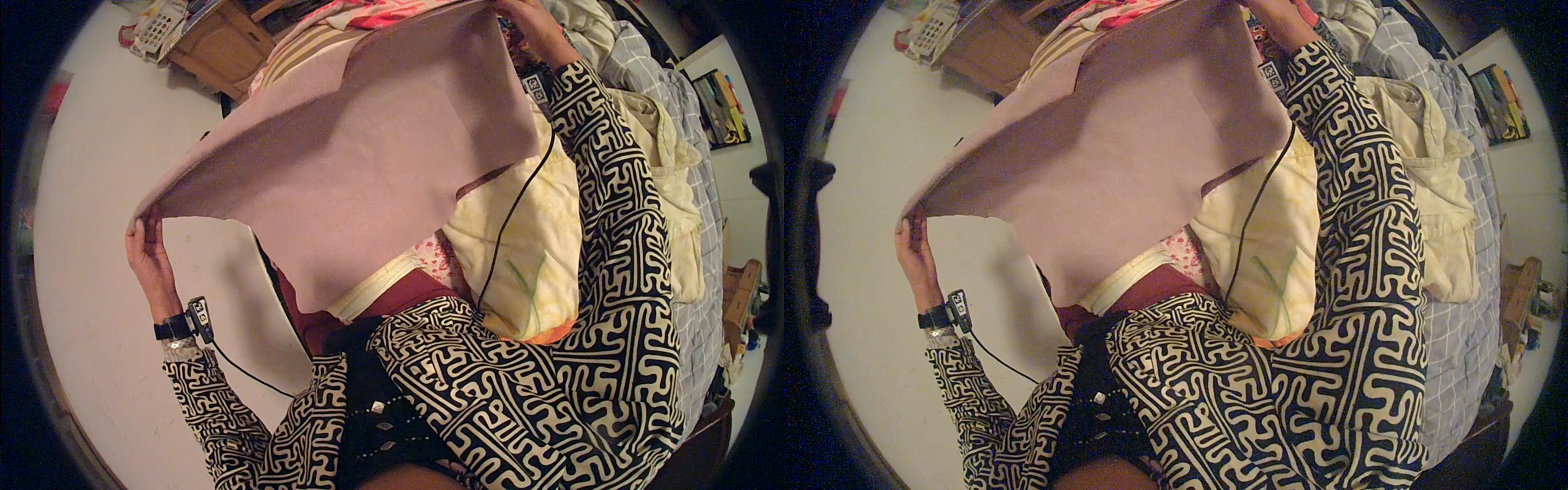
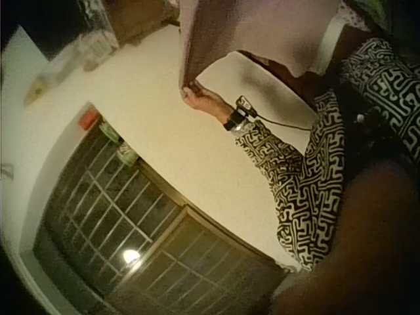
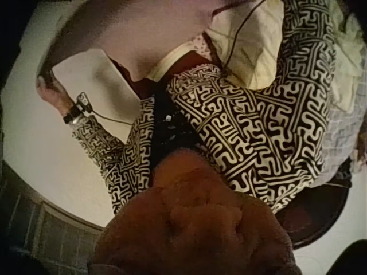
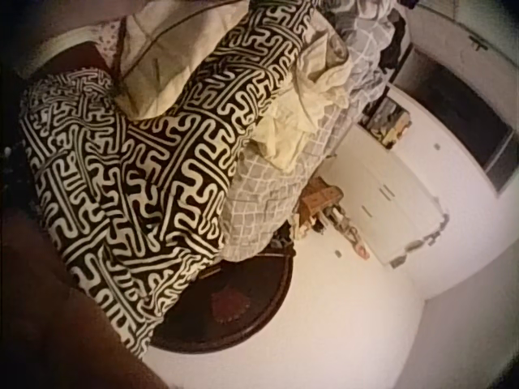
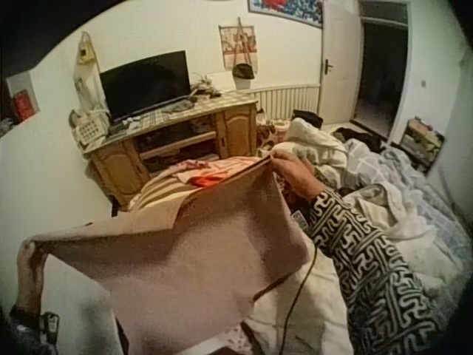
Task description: The person folds a pink top, a yellow garment, and a white quilted jacket on a bed. They smooth and align each item before folding it into a compact shape.
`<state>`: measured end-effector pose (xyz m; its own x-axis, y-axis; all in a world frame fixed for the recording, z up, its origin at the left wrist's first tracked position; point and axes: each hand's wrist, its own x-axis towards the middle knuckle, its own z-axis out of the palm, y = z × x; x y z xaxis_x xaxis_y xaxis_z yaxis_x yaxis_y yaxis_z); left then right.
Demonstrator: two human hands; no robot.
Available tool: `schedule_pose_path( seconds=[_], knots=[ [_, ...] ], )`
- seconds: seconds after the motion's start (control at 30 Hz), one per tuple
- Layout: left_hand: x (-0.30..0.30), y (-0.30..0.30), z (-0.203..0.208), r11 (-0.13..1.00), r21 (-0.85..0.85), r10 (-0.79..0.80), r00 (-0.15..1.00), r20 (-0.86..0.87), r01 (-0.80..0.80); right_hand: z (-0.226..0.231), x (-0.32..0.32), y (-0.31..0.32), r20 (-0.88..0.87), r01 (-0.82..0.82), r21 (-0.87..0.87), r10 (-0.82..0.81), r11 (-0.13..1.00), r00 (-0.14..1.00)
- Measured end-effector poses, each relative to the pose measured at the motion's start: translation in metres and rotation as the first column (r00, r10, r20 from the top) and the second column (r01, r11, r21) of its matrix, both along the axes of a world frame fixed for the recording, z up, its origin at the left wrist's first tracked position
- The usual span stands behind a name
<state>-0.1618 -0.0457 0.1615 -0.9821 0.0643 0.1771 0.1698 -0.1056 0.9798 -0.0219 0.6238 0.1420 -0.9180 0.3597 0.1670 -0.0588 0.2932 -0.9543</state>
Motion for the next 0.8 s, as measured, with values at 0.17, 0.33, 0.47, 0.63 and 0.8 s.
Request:
schedule_pose_path(
  seconds=[0.17, 0.33, 0.47, 0.63, 0.8],
  knots=[
    [0.015, 0.006, -0.001, 0.998, -0.002, -0.062, 0.998, -0.011, 0.062, -0.042, 0.019, 0.015, -0.051, -0.121, -0.001, 0.120, 0.993, 0.991],
    [0.071, -0.003, -0.028, 0.991, -0.040, -0.127, 0.987, 0.096, 0.131, -0.096, 0.089, 0.018, 0.006, -0.100, -0.114, 0.101, 0.988, 0.995],
    [0.094, -0.005, -0.046, 0.978, -0.022, -0.199, 0.963, 0.180, 0.206, -0.100, 0.109, 0.011, 0.152, -0.070, -0.112, 0.087, 0.991, 0.985],
    [0.101, -0.010, -0.051, 0.977, -0.027, -0.203, 0.957, 0.206, 0.213, -0.098, 0.111, -0.002, -0.033, -0.176, 0.048, 0.178, 0.983, 0.984],
    [0.142, -0.012, -0.084, 0.964, -0.005, -0.245, 0.899, 0.364, 0.265, -0.145, 0.154, -0.016, 0.200, -0.039, 0.241, -0.011, 0.970, 0.980]
  ],
)
